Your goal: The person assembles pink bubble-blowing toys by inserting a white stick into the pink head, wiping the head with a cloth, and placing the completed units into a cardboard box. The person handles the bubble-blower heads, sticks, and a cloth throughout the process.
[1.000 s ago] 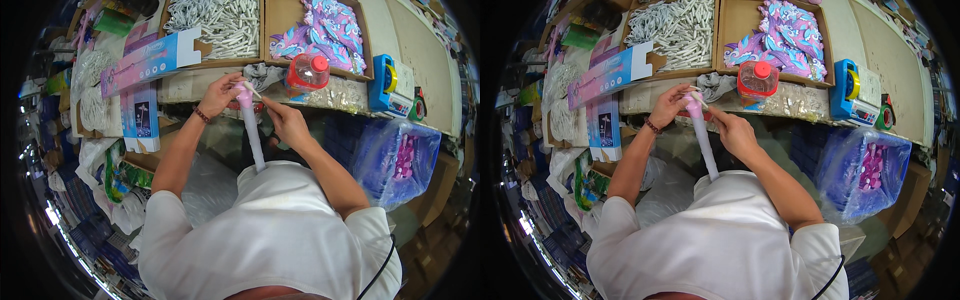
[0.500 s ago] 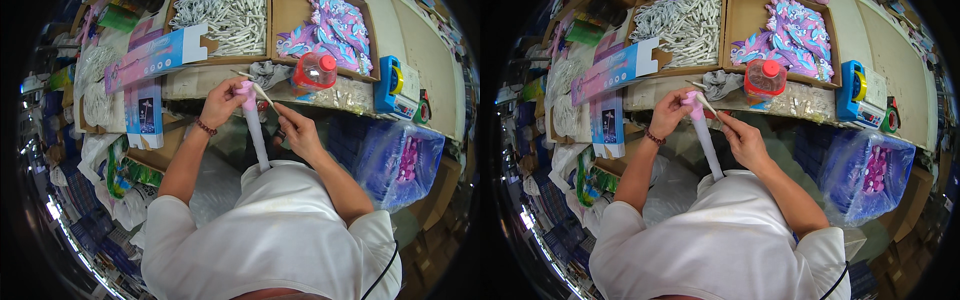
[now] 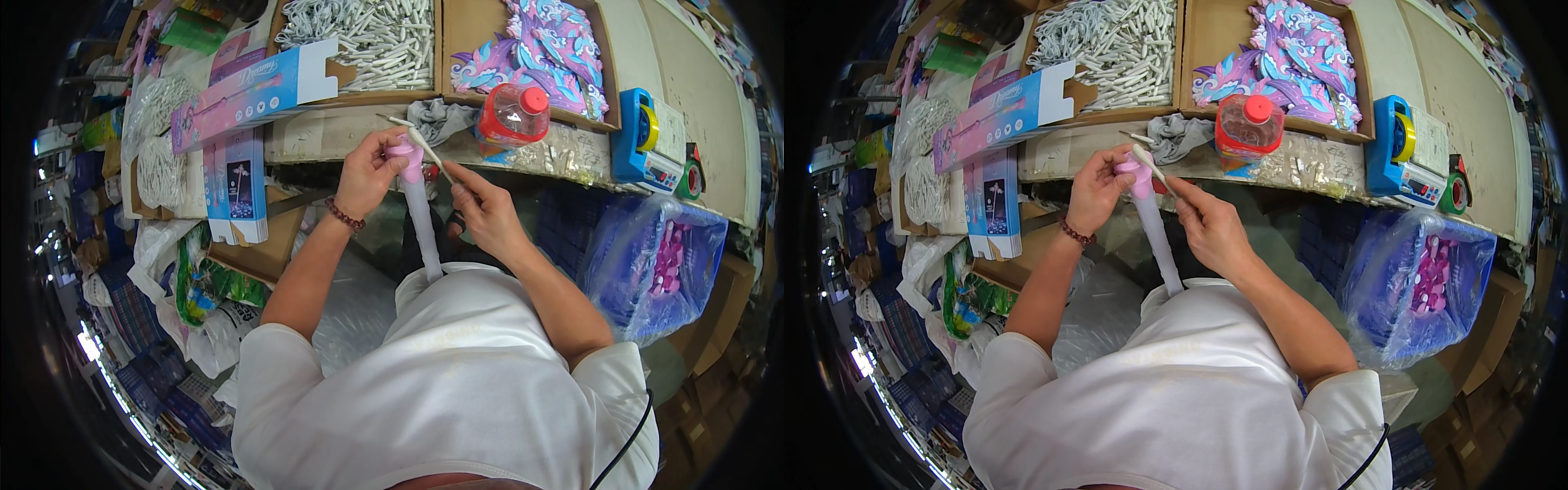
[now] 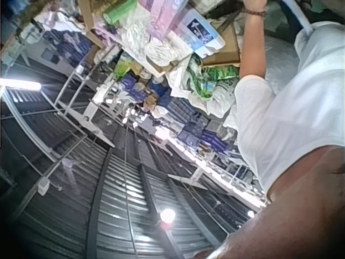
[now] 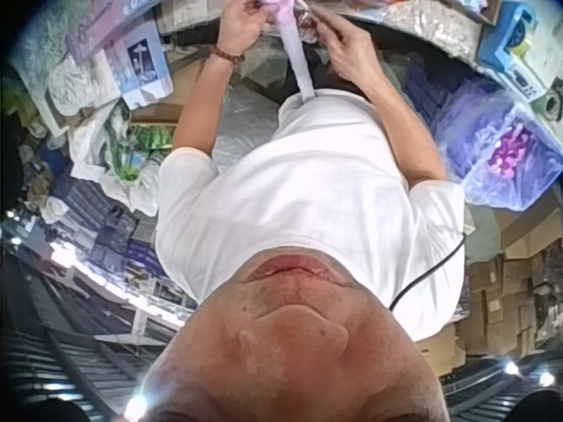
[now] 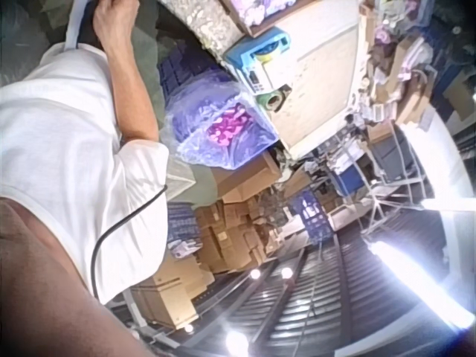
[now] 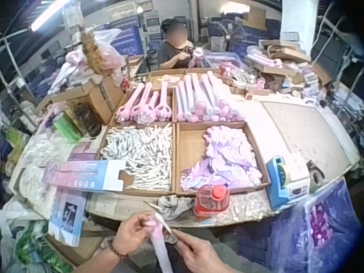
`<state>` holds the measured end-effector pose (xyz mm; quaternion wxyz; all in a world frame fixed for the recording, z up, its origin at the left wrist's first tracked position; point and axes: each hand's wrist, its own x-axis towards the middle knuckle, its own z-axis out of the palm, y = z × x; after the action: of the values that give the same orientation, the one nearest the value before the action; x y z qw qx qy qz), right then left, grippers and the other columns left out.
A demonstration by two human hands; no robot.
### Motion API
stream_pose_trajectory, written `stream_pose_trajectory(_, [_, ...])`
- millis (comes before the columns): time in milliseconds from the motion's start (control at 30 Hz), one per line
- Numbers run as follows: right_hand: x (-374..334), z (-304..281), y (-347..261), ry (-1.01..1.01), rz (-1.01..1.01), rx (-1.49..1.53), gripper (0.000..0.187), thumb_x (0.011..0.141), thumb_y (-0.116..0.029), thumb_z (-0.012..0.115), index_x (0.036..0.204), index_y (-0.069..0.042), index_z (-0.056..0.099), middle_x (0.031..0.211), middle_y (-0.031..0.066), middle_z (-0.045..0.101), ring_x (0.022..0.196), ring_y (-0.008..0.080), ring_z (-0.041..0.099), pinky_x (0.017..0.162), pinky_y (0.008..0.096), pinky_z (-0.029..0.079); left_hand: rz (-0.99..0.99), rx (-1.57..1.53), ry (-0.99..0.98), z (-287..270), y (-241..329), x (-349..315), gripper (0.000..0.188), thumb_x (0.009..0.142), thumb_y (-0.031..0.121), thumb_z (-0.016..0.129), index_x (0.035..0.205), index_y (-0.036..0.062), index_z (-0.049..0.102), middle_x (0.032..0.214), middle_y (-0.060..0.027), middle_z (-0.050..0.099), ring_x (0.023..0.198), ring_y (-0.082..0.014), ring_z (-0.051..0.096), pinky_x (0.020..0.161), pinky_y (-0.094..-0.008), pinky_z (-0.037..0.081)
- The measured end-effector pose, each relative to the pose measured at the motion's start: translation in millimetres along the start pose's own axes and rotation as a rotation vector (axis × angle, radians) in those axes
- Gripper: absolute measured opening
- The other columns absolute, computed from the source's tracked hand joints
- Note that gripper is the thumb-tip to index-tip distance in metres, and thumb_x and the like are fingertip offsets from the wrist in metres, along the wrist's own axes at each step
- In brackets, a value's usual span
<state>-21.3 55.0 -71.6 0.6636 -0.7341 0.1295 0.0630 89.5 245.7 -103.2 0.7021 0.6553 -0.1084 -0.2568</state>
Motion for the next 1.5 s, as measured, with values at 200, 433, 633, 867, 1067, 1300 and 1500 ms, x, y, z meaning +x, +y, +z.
stream_pose_trajectory(200, [-11.6, 5.6, 10.4, 0.022, -0.133, -0.266, 0.032, 0.091, -0.007, 0.057, 0.123, -0.01, 0.061, 0.082, 0.018, 0.063, 0.072, 0.0354, 0.061, 0.066, 0.0408, 0.049, 0.019, 0.091, 0.034, 3.7, -0.3, 5.2, 0.028, 0.086, -0.006, 0.062, 0.108, 0.001, 0.046, 0.13, -0.0147, 0.054, 0.111, -0.0178, 0.056, 0.094, -0.0312, 0.049])
stream_pose_trajectory(433, [-12.4, 9.5, 13.6, 0.024, -0.108, -0.271, 0.033, 0.089, -0.007, 0.058, 0.121, -0.012, 0.063, 0.077, 0.0188, 0.06, 0.071, 0.0377, 0.06, 0.064, 0.0442, 0.047, 0.015, 0.153, 0.028, 0.6, -7.5, 6.4, 0.028, 0.086, -0.006, 0.061, 0.108, -0.0001, 0.045, 0.129, -0.0155, 0.055, 0.108, -0.0188, 0.059, 0.092, -0.031, 0.051])
stream_pose_trajectory(633, [-9.8, 12.0, 18.5, 0.044, -0.152, -0.28, 0.033, 0.089, -0.006, 0.058, 0.121, -0.012, 0.062, 0.076, 0.0182, 0.059, 0.07, 0.038, 0.059, 0.064, 0.0436, 0.048, 0.031, 0.1, 0.092, -6.5, -12.0, 8.6, 0.03, 0.082, -0.009, 0.063, 0.106, -0.0013, 0.047, 0.123, -0.0162, 0.059, 0.101, -0.0171, 0.062, 0.081, -0.0282, 0.055])
stream_pose_trajectory(867, [13.8, 16.3, 11.9, 0.099, -0.264, -0.251, 0.034, 0.088, -0.005, 0.058, 0.121, -0.011, 0.062, 0.078, 0.0187, 0.06, 0.071, 0.0383, 0.06, 0.064, 0.0434, 0.048, 0.016, 0.156, 0.041, -1.3, -8.2, 6.6, 0.032, 0.081, -0.007, 0.066, 0.107, -0.0016, 0.048, 0.122, -0.0163, 0.059, 0.1, -0.0171, 0.062, 0.083, -0.028, 0.054])
stream_pose_trajectory(1067, [8.9, 10.1, 8.9, 0.063, -0.167, -0.286, 0.035, 0.091, -0.003, 0.057, 0.126, -0.009, 0.06, 0.076, 0.0174, 0.06, 0.063, 0.0232, 0.06, 0.06, 0.0339, 0.047, 0.082, 0.17, 0.066, -2.5, -4.2, 7.8, 0.033, 0.081, -0.007, 0.066, 0.109, -0.0025, 0.048, 0.121, -0.0168, 0.06, 0.1, -0.0165, 0.061, 0.082, -0.0287, 0.054])
stream_pose_trajectory(1300, [2.4, 12.8, 5.8, 0.044, -0.216, -0.376, 0.034, 0.09, -0.007, 0.057, 0.124, -0.012, 0.06, 0.077, 0.0188, 0.059, 0.068, 0.0367, 0.058, 0.062, 0.0427, 0.047, 0.076, 0.168, 0.082, 0.2, -0.9, 2.8, 0.034, 0.081, -0.006, 0.067, 0.109, -0.0027, 0.048, 0.123, -0.0183, 0.059, 0.1, -0.0169, 0.062, 0.082, -0.0285, 0.054])
stream_pose_trajectory(1500, [-16.4, 11.4, 10.6, 0.033, -0.217, -0.398, 0.035, 0.089, -0.007, 0.058, 0.124, -0.014, 0.06, 0.077, 0.0173, 0.058, 0.069, 0.0373, 0.059, 0.062, 0.0446, 0.047, 0.075, 0.105, 0.103, -3.9, -4.0, -1.9, 0.036, 0.08, -0.006, 0.068, 0.109, -0.0015, 0.047, 0.121, -0.0171, 0.059, 0.102, -0.0184, 0.062, 0.082, -0.0304, 0.054])
